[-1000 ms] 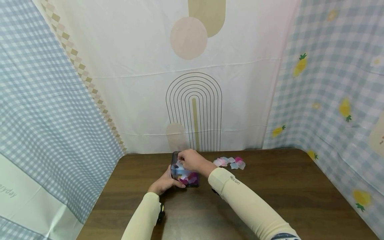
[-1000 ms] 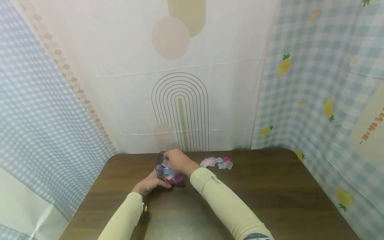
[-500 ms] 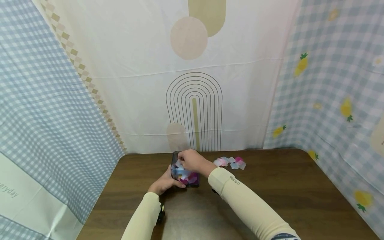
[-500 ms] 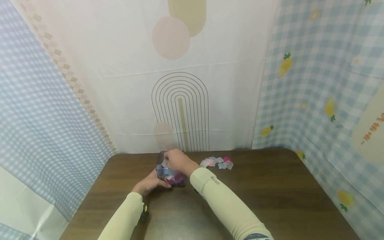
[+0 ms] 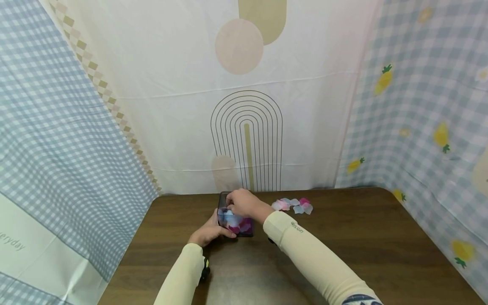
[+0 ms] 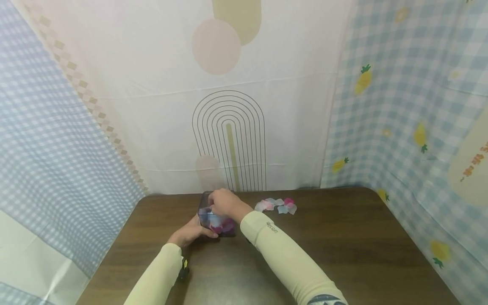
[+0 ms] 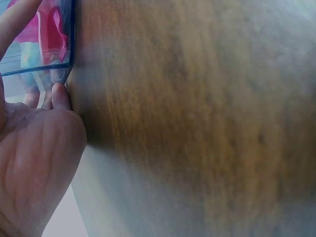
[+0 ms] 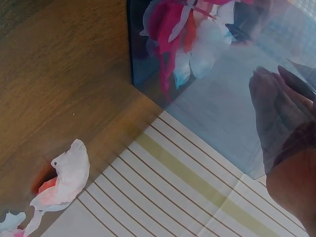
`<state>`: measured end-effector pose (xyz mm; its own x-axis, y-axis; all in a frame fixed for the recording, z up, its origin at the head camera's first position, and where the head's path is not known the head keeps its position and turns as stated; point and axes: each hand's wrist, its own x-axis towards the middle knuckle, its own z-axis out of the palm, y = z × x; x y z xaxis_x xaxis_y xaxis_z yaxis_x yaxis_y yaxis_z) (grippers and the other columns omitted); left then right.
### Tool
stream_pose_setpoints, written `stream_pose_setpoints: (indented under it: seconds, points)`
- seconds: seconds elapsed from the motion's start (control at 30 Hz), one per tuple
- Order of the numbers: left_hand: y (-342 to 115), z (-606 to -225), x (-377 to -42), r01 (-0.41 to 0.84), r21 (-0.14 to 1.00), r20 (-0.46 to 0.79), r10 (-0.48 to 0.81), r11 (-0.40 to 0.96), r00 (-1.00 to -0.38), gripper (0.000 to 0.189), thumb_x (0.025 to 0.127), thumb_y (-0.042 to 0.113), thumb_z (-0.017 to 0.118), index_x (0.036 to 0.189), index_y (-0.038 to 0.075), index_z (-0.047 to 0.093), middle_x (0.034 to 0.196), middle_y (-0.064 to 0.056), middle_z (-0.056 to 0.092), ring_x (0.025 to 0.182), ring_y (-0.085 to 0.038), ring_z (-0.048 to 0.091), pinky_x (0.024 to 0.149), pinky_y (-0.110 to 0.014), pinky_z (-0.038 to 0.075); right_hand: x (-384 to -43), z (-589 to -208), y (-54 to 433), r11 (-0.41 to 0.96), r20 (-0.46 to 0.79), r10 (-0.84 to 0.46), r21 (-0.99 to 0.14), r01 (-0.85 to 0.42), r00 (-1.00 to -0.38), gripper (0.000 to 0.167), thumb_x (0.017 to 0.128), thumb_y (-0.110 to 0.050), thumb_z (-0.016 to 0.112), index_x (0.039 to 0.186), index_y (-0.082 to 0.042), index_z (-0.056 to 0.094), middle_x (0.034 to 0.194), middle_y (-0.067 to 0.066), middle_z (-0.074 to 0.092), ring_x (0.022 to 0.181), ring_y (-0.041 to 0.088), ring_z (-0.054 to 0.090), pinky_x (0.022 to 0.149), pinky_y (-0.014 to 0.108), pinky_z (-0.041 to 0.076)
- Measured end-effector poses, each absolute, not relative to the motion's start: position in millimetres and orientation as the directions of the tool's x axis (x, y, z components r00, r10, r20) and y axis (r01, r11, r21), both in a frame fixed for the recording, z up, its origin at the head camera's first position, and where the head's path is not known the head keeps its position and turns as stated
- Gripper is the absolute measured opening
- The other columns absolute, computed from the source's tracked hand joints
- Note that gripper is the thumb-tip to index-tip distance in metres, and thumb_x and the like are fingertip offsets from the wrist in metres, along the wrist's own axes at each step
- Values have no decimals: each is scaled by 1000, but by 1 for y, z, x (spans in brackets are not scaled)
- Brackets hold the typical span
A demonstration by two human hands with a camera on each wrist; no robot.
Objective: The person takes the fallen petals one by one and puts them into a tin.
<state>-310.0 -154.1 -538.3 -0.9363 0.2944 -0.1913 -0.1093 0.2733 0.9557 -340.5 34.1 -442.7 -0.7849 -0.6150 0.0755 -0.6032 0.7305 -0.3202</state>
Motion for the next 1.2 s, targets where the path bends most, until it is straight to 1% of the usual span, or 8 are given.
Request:
stream_pose_setpoints:
  seconds: [0.23, 0.4, 0.73, 0.97, 1.2]
  points:
    - [-154, -537, -308, -116, 953, -199, 292, 280, -936, 112, 69, 2, 95, 156, 11, 26, 154, -18, 46, 135, -31, 51, 122, -52, 38, -343, -445, 35, 725, 87, -616, -327, -607, -783, 18, 104, -20, 65, 109, -15, 81, 110, 3, 81, 98, 18, 74, 86, 35, 61]
    - [-153, -536, -308, -112, 953, -196, 294, 281, -935, 113, 69, 1, 94, 157, 11, 24, 155, -18, 46, 134, -30, 52, 121, -51, 38, -343, -447, 35, 725, 93, -610, -334, -602, -787, 18, 104, -20, 65, 111, -15, 81, 109, 1, 81, 97, 16, 74, 85, 33, 61]
    - [-154, -541, -310, -127, 958, -203, 295, 257, -934, 113, 69, 0, 95, 157, 13, 25, 154, -16, 49, 132, -28, 56, 120, -49, 41, -341, -447, 34, 738, 95, -588, -343, -581, -803, 20, 105, -22, 64, 116, -14, 80, 116, 3, 81, 109, 21, 74, 95, 39, 60]
    - [-153, -537, -307, -122, 956, -203, 303, 267, -931, 114, 72, -1, 93, 160, 13, 22, 156, -18, 48, 134, -29, 55, 121, -52, 40, -340, -449, 34, 737, 100, -583, -353, -576, -806, 19, 105, -22, 64, 114, -15, 80, 114, 3, 81, 106, 20, 74, 93, 38, 60]
    - [-151, -534, -308, -103, 963, -191, 360, 248, -913, 115, 77, 0, 91, 165, 19, 20, 157, -15, 53, 137, -28, 57, 125, -55, 36, -343, -451, 34, 720, 133, -596, -348, -601, -792, 18, 104, -23, 65, 111, -16, 80, 111, 2, 81, 103, 18, 74, 91, 37, 60]
